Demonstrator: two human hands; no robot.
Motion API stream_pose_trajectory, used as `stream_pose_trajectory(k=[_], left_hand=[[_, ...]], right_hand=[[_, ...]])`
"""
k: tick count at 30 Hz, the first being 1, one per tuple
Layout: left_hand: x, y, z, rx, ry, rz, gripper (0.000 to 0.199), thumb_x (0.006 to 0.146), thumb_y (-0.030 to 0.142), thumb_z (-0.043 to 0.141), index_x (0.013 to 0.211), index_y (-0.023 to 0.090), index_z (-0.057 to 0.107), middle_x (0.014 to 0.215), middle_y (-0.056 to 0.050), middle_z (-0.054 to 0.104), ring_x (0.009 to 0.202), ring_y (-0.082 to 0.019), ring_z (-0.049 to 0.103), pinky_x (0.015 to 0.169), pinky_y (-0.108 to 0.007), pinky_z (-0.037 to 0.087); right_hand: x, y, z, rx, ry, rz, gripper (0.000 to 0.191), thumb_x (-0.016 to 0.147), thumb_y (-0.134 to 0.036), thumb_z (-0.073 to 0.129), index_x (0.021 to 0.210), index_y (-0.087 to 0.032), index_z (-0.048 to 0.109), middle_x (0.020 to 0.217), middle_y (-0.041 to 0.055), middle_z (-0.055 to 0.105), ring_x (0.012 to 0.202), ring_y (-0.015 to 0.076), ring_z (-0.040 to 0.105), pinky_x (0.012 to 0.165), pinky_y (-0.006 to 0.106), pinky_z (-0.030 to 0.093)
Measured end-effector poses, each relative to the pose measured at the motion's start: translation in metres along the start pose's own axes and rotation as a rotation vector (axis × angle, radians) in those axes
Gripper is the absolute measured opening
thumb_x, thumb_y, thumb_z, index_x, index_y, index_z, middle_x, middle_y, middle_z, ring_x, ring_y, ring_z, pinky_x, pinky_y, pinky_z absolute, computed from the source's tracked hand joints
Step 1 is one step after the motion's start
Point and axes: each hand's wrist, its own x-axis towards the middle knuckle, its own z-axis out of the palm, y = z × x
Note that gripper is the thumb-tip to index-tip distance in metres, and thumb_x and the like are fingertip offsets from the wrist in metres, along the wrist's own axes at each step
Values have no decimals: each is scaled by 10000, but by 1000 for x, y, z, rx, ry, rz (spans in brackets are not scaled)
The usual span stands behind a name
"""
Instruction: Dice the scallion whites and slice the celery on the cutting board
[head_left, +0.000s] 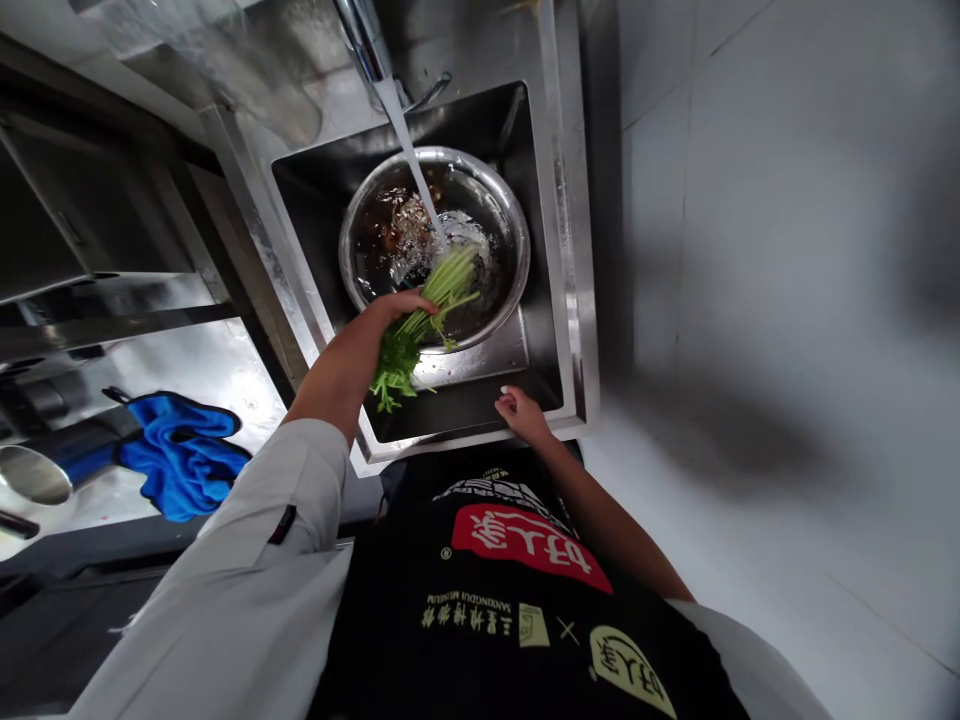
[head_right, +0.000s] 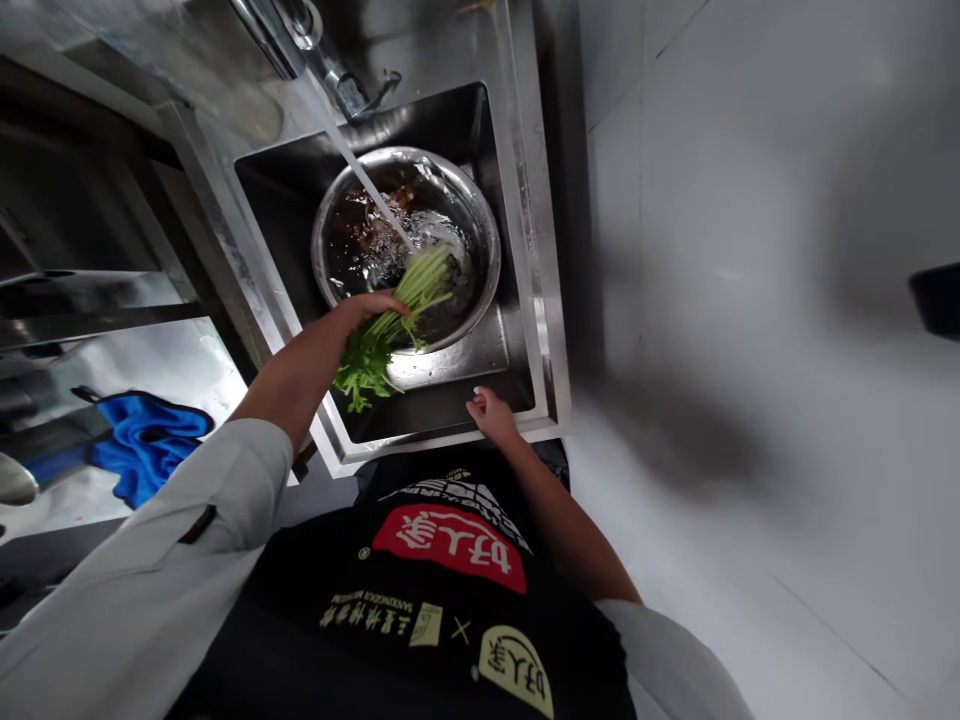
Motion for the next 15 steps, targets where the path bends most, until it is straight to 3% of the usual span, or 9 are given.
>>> stream_pose_trajectory(k=[2,5,7,8,10,12,15], left_hand=[[-1,6,1,-22,-38,12,826,700,374,955,1451,225,644,1235,-125,783,1151,-355,732,947,-441,598],[0,13,21,151,282,15,1088,707,416,965,1626,161,444,1511,-214,626,1350,-382,622,1070,-434,534],[2,13,44,312,483,15,1275,709,481,970,1711,127,265,1682,-285,408,1460,-445,518,1153,-475,465],[2,11,55,385,526,17,1347,702,499,974,1736,134,192,1733,-302,305,1486,-477,479,1176,-505,439],[6,6,73,487,511,14,1415,682,442,993,1757,155,120,1752,-317,242,1481,-512,471,1182,-555,424],[12,3,76,511,437,-7,1373,671,290,991,1753,139,159,1681,-327,380,1438,-507,519,1167,-570,437],[21,2,50,458,336,-30,1092,657,174,962,1624,88,462,1468,-269,638,1362,-464,595,1154,-519,456]], right_hand=[[2,-1,0,1,-10,-1,395,964,-305,704,1344,-201,676,1156,100,806,1097,239,783,1052,407,584],[3,-2,-1,2,-18,-3,390,969,-300,693,1344,-198,672,1152,97,807,1096,232,782,1051,400,583],[3,-3,-1,-9,-19,-5,393,968,-298,693,1344,-191,671,1146,99,808,1095,232,781,1057,401,579],[3,-3,0,-17,-19,-6,395,965,-298,697,1343,-185,672,1144,101,809,1098,234,780,1060,401,576],[4,-3,0,-32,-24,-10,396,961,-295,706,1338,-180,675,1142,106,809,1102,238,778,1063,404,574],[4,-4,0,-40,-33,-11,391,958,-295,710,1333,-187,679,1140,102,811,1097,239,780,1060,410,575],[4,-4,-2,-33,-39,-18,390,958,-298,710,1335,-200,681,1138,95,812,1085,235,784,1052,412,580]])
